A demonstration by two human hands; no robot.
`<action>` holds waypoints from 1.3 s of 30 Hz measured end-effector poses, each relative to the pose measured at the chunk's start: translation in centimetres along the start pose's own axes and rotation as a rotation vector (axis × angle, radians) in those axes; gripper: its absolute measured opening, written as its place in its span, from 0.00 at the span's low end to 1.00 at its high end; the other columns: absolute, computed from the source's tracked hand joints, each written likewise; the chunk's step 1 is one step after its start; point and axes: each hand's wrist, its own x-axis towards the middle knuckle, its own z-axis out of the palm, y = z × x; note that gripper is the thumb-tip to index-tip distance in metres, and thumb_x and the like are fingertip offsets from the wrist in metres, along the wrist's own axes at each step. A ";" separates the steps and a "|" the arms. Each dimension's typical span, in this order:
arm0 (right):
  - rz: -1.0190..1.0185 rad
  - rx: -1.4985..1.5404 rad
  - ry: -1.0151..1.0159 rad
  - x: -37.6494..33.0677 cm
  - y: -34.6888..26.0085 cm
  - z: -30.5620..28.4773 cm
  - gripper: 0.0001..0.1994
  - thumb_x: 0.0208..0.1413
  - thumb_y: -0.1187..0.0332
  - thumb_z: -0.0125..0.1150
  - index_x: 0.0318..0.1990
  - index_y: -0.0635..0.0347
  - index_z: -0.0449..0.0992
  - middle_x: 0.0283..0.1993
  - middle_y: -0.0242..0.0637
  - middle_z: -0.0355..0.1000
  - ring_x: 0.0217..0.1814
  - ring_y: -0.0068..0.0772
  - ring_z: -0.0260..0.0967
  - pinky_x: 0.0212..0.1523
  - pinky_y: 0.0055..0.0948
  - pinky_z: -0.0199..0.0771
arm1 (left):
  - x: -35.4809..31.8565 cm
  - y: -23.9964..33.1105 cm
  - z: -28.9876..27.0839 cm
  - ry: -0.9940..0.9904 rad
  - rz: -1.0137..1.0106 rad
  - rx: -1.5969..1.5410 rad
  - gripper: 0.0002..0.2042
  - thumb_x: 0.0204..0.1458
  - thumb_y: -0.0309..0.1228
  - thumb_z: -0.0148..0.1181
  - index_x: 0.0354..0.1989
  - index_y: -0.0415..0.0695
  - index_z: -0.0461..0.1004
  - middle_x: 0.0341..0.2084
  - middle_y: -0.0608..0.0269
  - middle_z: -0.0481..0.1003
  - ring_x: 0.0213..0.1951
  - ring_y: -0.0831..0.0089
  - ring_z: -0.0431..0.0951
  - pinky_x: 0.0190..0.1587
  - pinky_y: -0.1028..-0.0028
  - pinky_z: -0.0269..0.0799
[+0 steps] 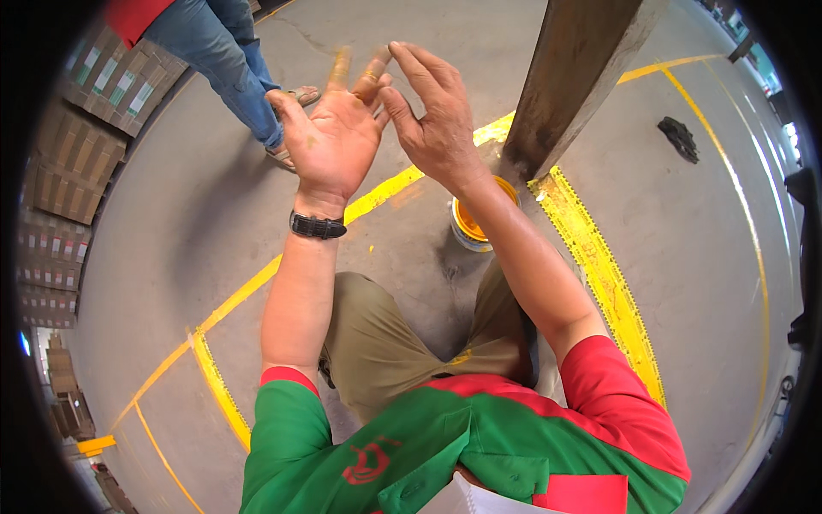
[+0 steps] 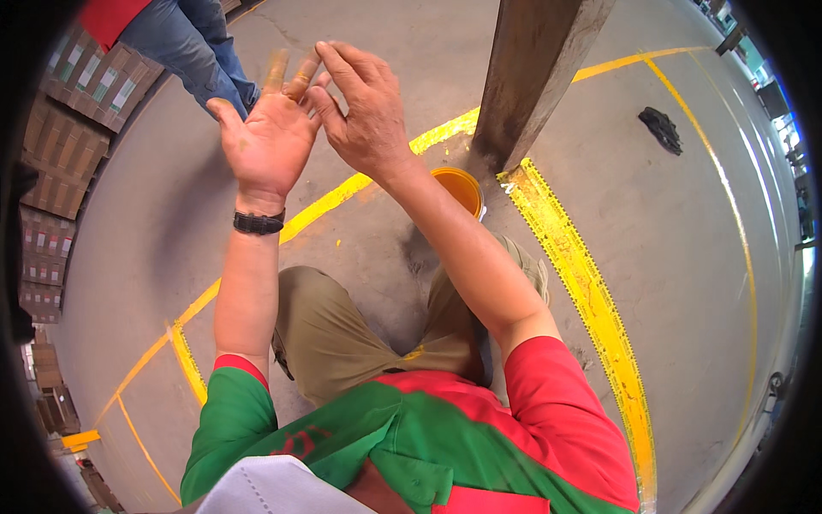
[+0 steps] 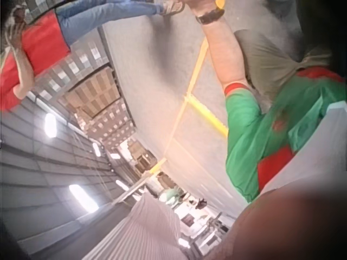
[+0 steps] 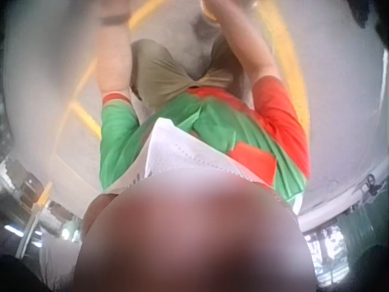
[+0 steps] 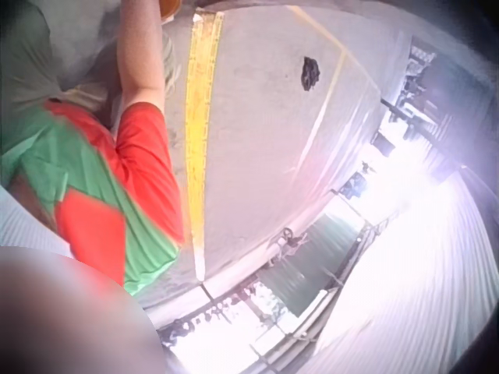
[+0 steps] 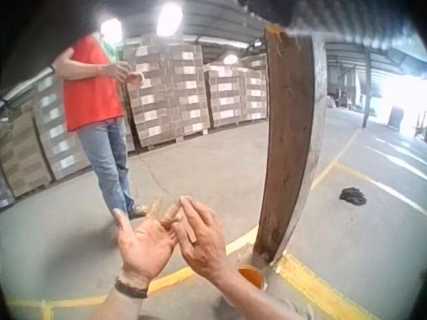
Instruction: The person applies yellow masking tape around the base of a metal pillar, then uses a paintbrush to apply yellow paint to the pillar's surface. The person repeatedly dips the brush into a paint bucket and paints different sections of the pillar.
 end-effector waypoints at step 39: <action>0.561 0.595 -0.218 -4.4 4.2 -0.8 0.34 0.74 0.45 0.37 0.79 0.52 0.47 0.84 0.49 0.31 0.86 0.54 0.23 0.81 0.53 0.26 | -1.4 -13.6 -3.3 0.033 0.007 0.143 0.34 0.73 0.49 0.34 0.79 0.39 0.41 0.78 0.54 0.46 0.78 0.60 0.43 0.78 0.62 0.38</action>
